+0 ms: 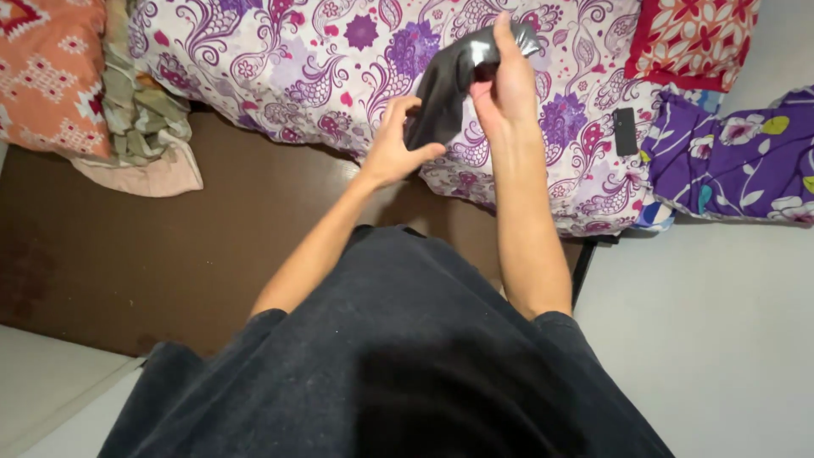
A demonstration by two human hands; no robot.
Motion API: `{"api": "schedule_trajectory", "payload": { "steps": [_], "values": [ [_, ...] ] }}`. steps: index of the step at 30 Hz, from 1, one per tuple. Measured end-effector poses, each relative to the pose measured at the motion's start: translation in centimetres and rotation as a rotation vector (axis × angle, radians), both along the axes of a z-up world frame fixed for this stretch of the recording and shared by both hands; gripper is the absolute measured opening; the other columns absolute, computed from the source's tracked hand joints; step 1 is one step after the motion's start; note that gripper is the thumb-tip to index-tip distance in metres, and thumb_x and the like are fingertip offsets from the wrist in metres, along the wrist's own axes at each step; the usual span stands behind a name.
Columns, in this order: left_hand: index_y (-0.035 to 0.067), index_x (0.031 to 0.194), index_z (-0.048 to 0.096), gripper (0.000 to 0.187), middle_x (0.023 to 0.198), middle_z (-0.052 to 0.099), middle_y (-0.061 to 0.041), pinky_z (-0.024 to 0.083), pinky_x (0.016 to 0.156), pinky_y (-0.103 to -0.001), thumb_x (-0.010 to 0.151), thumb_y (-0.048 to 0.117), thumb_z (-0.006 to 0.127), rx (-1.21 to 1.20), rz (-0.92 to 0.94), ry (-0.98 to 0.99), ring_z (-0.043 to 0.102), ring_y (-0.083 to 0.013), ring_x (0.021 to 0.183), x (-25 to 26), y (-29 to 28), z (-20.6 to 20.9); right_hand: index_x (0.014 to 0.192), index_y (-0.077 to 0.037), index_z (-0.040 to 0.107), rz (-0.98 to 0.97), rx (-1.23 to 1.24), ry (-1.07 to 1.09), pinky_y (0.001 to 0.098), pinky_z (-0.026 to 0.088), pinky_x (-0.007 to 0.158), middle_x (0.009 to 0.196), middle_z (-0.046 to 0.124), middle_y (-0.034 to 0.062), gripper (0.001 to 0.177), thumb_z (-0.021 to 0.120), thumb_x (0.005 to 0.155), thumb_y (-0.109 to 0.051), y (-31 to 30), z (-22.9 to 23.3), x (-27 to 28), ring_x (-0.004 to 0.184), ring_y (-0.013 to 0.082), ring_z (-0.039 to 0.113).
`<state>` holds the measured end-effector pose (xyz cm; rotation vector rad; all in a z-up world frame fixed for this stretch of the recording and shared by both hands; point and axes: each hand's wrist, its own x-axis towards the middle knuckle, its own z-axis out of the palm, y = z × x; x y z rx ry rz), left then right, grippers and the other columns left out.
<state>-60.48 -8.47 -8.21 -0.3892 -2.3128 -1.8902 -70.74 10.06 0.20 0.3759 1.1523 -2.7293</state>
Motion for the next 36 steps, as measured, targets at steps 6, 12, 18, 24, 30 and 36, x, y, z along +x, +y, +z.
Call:
{"api": "schedule_trajectory", "payload": {
  "steps": [6,12,18,24,30,36],
  "values": [
    [0.0,0.151,0.033,0.11,0.146,0.042,-0.023,0.043,0.114,-0.046,0.068,0.031,0.098,-0.085,0.145,0.082,0.047,-0.0401,0.137,-0.6,2.3,1.4,0.102,-0.001,0.066,0.004,-0.024,0.047,0.0417,0.062,0.086,0.096,0.071,0.013,0.027,0.071,0.098,-0.027,-0.5,3.1,1.2,0.09,0.0253,0.071],
    [0.003,0.151,0.039,0.079,0.136,0.059,-0.023,0.049,0.109,-0.042,0.078,0.003,0.068,-0.089,0.149,0.038,0.059,-0.0383,0.128,-5.0,2.2,-4.6,0.106,0.002,0.067,-0.052,-0.026,0.095,0.0515,0.063,0.095,0.103,0.07,0.0161,0.031,0.072,0.097,-0.028,0.9,4.6,2.1,0.1,0.0292,0.07],
    [0.002,0.128,0.063,0.029,0.103,0.07,-0.011,0.053,0.088,-0.029,0.101,0.007,0.052,0.096,0.022,-0.198,0.065,-0.0182,0.094,-9.2,-2.2,-5.2,0.115,0.002,0.066,-0.112,0.024,0.128,0.0523,0.061,0.102,0.113,0.071,0.017,0.037,0.073,0.095,-0.029,4.0,3.3,1.3,0.108,0.0312,0.069],
    [-0.002,0.131,0.063,0.036,0.116,0.07,-0.001,0.049,0.098,-0.027,0.112,0.022,0.045,0.471,-0.098,-0.243,0.059,-0.0112,0.105,-11.0,-3.6,-6.0,0.116,0.001,0.065,-0.132,0.178,0.161,0.0526,0.06,0.1,0.111,0.07,0.013,0.044,0.077,0.093,-0.034,3.4,3.2,1.4,0.102,0.0289,0.067],
    [-0.002,0.137,0.048,0.055,0.122,0.064,-0.008,0.045,0.101,-0.031,0.095,0.026,0.069,0.164,-0.267,0.047,0.057,-0.0186,0.114,-8.2,-6.5,2.2,0.115,0.004,0.067,-0.185,0.205,0.094,0.0498,0.058,0.101,0.111,0.067,0.0135,0.047,0.077,0.095,-0.037,5.0,1.1,0.8,0.103,0.0278,0.063],
    [-0.001,0.118,0.055,0.039,0.094,0.066,-0.014,0.052,0.079,-0.036,0.082,0.003,0.069,-0.147,-0.107,0.109,0.065,-0.0231,0.089,-9.3,-8.5,4.6,0.117,0.0,0.067,-0.222,0.171,0.078,0.0479,0.056,0.098,0.111,0.07,0.0132,0.05,0.076,0.088,-0.04,4.4,1.3,0.7,0.102,0.0281,0.067]
  ]
}}
